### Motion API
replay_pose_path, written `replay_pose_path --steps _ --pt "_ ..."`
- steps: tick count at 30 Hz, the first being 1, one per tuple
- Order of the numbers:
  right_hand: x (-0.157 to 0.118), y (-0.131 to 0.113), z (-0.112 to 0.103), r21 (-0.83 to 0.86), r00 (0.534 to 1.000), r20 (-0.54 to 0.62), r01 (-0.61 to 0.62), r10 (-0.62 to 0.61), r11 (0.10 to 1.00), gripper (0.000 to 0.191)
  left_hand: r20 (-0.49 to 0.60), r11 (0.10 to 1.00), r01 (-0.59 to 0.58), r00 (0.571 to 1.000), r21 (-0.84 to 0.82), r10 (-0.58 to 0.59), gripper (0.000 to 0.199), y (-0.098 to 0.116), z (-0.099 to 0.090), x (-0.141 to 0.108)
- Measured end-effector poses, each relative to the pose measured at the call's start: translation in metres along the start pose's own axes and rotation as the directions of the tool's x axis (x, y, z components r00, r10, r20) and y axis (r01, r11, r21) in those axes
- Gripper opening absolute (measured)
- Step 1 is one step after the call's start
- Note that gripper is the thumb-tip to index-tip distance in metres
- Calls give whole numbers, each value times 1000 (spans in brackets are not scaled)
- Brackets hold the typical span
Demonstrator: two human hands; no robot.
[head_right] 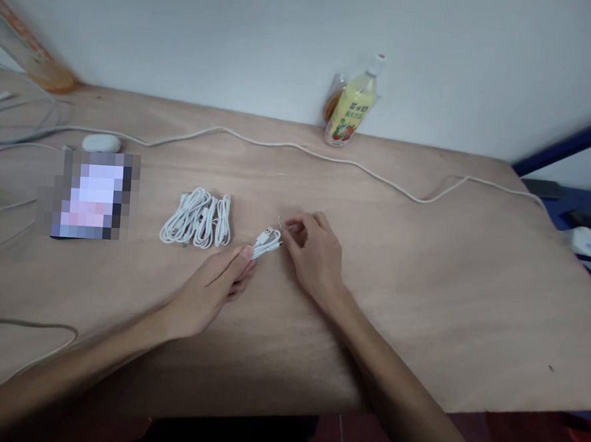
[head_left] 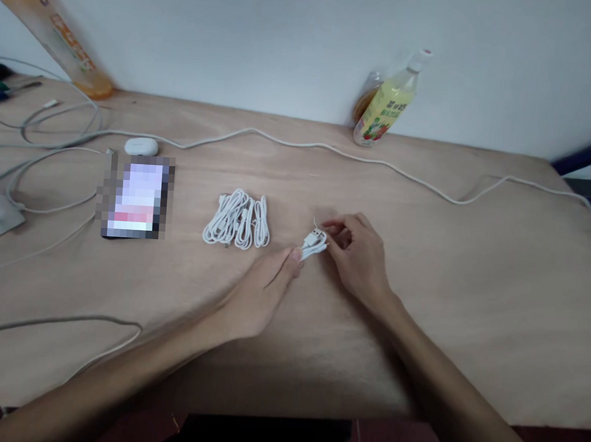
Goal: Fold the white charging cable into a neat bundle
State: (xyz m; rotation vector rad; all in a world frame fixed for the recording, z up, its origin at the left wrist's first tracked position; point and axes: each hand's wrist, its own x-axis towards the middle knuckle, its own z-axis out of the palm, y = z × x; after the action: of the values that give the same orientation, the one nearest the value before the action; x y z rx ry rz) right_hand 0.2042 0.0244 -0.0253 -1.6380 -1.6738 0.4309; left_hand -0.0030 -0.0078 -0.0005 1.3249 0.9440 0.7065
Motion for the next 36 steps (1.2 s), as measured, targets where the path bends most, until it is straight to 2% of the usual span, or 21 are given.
replay_pose_path --steps 4,10,12,15,18,21,25,29,33,36 --pt "-2 1 3 -131 999 41 24 -19 991 19 -97 1000 6 995 -17 -8 42 -3 -1 2" --pt "-4 3 7 -239 998 47 50 -40 970 12 -160 1000 -21 987 -19 18 43 -4 -2 5" --pt "-4 0 6 -165 998 34 65 -60 984 12 -196 999 -25 981 -38 17 43 -2 -2 6" --pt "-7 -12 2 96 993 -1 116 -117 989 13 -235 994 -17 972 -108 -9 42 1 -2 8" --pt "-13 -27 -2 337 992 20 110 -124 935 13 -272 986 -30 962 -165 -16 44 3 -3 9" --pt "-20 -39 -2 483 986 68 99 -149 870 12 -295 984 -48 955 -169 -4 44 3 -3 9" --pt "-26 -46 0 552 985 99 63 -141 831 12 -262 993 -52 965 -102 23 45 0 -3 6" --pt "-29 -47 4 582 993 78 27 -89 813 10 -229 998 -55 972 -21 49 47 -4 0 2" --pt "-33 -49 9 632 996 85 -33 -27 774 10 -174 997 -58 984 -55 47 45 -5 3 -1" --pt "-36 -50 12 630 999 44 -25 -3 776 9 -127 989 -55 991 -138 37 46 -6 5 0"
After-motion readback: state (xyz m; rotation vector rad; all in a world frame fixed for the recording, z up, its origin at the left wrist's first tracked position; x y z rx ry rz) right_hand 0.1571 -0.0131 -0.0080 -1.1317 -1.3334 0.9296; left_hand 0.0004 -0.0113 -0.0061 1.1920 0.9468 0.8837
